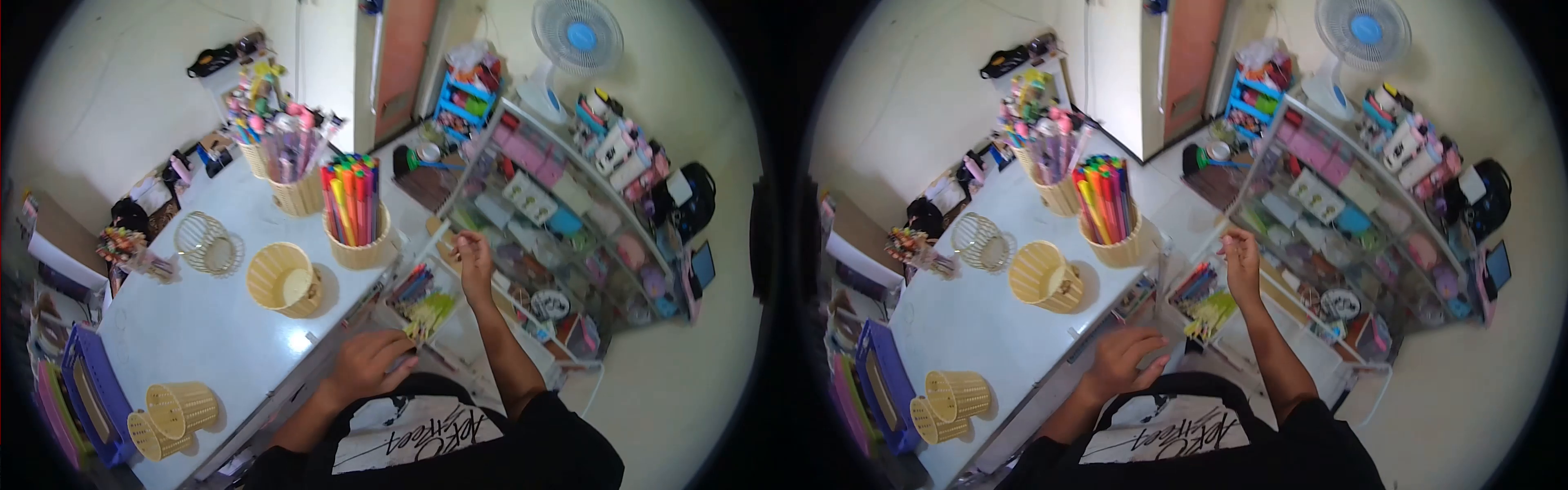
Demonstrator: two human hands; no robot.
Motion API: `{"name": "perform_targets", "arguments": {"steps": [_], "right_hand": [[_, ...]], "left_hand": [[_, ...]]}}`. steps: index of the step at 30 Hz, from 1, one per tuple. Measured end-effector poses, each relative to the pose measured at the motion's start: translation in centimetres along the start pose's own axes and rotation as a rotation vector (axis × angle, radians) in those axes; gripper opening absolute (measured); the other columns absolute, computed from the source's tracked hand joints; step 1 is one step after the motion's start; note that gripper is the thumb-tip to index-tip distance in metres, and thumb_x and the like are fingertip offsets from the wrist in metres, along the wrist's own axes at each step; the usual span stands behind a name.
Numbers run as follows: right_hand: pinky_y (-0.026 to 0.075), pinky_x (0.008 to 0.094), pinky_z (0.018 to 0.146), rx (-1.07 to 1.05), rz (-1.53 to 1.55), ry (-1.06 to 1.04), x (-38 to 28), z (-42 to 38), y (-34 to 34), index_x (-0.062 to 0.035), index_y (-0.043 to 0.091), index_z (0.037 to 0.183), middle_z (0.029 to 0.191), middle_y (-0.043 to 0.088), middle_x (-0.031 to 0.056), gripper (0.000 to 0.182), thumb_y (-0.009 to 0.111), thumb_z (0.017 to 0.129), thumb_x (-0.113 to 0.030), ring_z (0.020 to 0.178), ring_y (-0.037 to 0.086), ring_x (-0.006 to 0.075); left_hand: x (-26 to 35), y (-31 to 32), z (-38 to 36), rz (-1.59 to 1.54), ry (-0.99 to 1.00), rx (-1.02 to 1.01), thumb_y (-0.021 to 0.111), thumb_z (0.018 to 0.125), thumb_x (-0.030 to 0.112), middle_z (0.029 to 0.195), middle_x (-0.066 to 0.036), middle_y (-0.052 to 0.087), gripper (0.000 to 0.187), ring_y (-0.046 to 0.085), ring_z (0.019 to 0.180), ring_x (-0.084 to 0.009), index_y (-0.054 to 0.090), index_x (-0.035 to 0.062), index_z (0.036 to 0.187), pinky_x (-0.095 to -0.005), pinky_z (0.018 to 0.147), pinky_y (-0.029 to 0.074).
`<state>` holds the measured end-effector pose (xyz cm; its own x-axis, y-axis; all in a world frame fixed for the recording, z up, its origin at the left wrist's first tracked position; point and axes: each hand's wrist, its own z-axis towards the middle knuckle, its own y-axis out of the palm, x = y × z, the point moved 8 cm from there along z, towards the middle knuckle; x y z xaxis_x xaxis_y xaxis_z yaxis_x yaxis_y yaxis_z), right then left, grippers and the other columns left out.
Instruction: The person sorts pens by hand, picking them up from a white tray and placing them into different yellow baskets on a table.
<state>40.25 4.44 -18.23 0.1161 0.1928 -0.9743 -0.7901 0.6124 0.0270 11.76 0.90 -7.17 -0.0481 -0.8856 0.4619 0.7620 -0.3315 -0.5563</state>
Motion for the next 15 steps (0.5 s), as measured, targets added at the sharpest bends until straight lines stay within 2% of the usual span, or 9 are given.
{"name": "perform_targets", "arguments": {"steps": [1,3,5,6,8,9,11,14,15], "right_hand": [[0.049,0.0328,0.083,-0.034,-0.091,0.210,5.2,-1.6,-2.2,-0.0014,0.052,0.119,0.108,0.062,0.0117,0.039,0.062,0.094,-0.029,0.091,0.062,0.0202],[0.050,0.0341,0.079,-0.275,-0.463,0.361,14.7,-6.2,-6.2,-0.0024,0.059,0.111,0.096,0.065,0.0108,0.040,0.061,0.093,-0.038,0.091,0.063,0.0187],[0.051,0.0365,0.077,-0.794,-0.780,0.590,21.5,-11.8,-8.6,-0.0024,0.060,0.112,0.098,0.066,0.0116,0.047,0.063,0.090,-0.044,0.090,0.065,0.0192],[0.051,0.0365,0.077,-0.795,-0.765,0.607,22.1,-12.1,-8.9,-0.0024,0.060,0.112,0.098,0.066,0.0116,0.047,0.063,0.090,-0.044,0.090,0.065,0.0192],[0.051,0.0334,0.067,-1.087,-0.649,1.041,25.0,-15.9,-9.2,-0.0023,0.055,0.125,0.088,0.067,0.0082,0.054,0.064,0.089,-0.042,0.081,0.065,0.0166],[0.051,0.0334,0.067,-1.097,-0.630,1.049,26.7,-15.5,-8.8,-0.0023,0.055,0.125,0.088,0.067,0.0082,0.054,0.064,0.089,-0.042,0.081,0.065,0.0166],[0.052,0.0309,0.061,-0.744,-0.409,0.997,32.3,-12.2,-8.1,-0.0027,0.055,0.123,0.097,0.066,0.0124,0.050,0.069,0.087,-0.034,0.080,0.068,0.0168],[0.053,0.0313,0.055,-0.344,-0.462,0.873,42.0,-7.8,-7.8,-0.0019,0.054,0.122,0.101,0.066,0.0150,0.048,0.073,0.083,-0.024,0.080,0.069,0.0180],[0.053,0.0313,0.055,-0.363,-0.449,0.883,44.3,-7.2,-6.5,-0.0019,0.054,0.122,0.101,0.066,0.0150,0.048,0.073,0.083,-0.024,0.080,0.069,0.0180]], "left_hand": [[-0.1,1.4,-1.1,-0.031,-0.015,-0.033,0.076,0.079,0.014,0.102,-0.016,0.063,0.043,0.066,0.075,-0.0210,0.057,0.0028,0.115,-0.0302,0.059,0.053],[-5.6,7.9,-6.8,-0.389,-0.806,-0.417,0.070,0.085,0.026,0.090,-0.013,0.068,0.033,0.067,0.079,-0.0294,0.062,0.0046,0.109,-0.0365,0.067,0.054],[-8.7,13.1,-15.7,-0.274,-0.833,-0.562,0.066,0.087,0.031,0.094,-0.016,0.067,0.037,0.067,0.084,-0.0333,0.060,0.0048,0.112,-0.0403,0.071,0.054],[-9.8,14.8,-20.0,-0.155,-0.846,-0.675,0.062,0.089,0.036,0.098,-0.019,0.067,0.041,0.066,0.088,-0.0371,0.059,0.0050,0.116,-0.0440,0.075,0.053],[-9.8,16.3,-26.1,0.019,-0.884,-1.128,0.056,0.090,0.044,0.105,-0.021,0.066,0.049,0.065,0.097,-0.0386,0.057,0.0056,0.120,-0.0484,0.082,0.051],[-9.8,16.5,-27.6,-0.008,-0.960,-1.178,0.055,0.090,0.046,0.106,-0.021,0.065,0.050,0.064,0.098,-0.0381,0.057,0.0055,0.120,-0.0473,0.083,0.051],[-10.0,16.6,-29.6,-0.026,-1.058,-1.232,0.055,0.091,0.048,0.106,-0.021,0.065,0.052,0.064,0.099,-0.0375,0.058,0.0054,0.120,-0.0462,0.084,0.050],[-10.3,16.5,-30.4,-0.056,-1.183,-1.062,0.055,0.091,0.046,0.104,-0.022,0.065,0.050,0.064,0.097,-0.0377,0.057,0.0057,0.120,-0.0477,0.084,0.051],[-10.5,16.3,-30.8,0.001,-1.246,-1.038,0.055,0.091,0.046,0.105,-0.022,0.065,0.051,0.064,0.098,-0.0372,0.057,0.0056,0.121,-0.0470,0.084,0.051]]}}
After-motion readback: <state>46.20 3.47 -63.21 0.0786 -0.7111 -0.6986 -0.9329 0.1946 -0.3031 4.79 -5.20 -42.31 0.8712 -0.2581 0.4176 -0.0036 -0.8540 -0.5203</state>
